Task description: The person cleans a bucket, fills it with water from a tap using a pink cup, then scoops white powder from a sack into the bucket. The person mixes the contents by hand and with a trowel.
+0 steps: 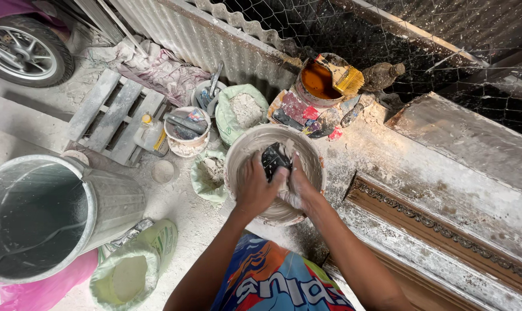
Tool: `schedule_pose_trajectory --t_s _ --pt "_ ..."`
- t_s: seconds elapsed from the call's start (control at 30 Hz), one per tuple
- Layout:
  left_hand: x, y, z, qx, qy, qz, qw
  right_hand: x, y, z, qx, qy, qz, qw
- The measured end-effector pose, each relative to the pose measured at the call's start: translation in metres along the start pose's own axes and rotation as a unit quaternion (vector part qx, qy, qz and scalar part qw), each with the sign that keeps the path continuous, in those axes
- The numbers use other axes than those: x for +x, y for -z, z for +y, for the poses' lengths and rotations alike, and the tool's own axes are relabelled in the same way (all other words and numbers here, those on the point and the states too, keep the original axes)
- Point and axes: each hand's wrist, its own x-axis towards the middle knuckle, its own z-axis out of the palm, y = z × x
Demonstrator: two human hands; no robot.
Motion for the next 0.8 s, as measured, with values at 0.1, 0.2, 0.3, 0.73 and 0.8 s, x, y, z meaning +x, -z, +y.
schedule_pose_trajectory --t_s 0.1,0.2,0.3,0.73,0.8 --pt "-0.003 0.006 0.015 0.171 -0.003 0.086 0.981 -0.005 0.006 -0.002 -0.033 0.0 -0.014 0.999" --pt "0.004 0.017 0.024 0.238 -0.075 0.12 0.961 -0.008 0.012 -0.004 -0.081 -0.074 -0.038 0.993" --pt "0.015 0.031 0.031 0.237 -0.089 0.056 0.966 -0.016 0.015 -0.011 -0.209 -0.009 -0.044 0.977" --pt "0.006 0.077 0.049 -0.061 -0.115 -0.062 0.989 -0.016 0.037 -0.033 -0.255 0.236 -0.085 0.934" --pt "0.005 0.078 0.046 -0.061 -0.115 -0.084 0.988 -0.008 0.039 -0.028 -0.211 0.181 -0.069 0.958"
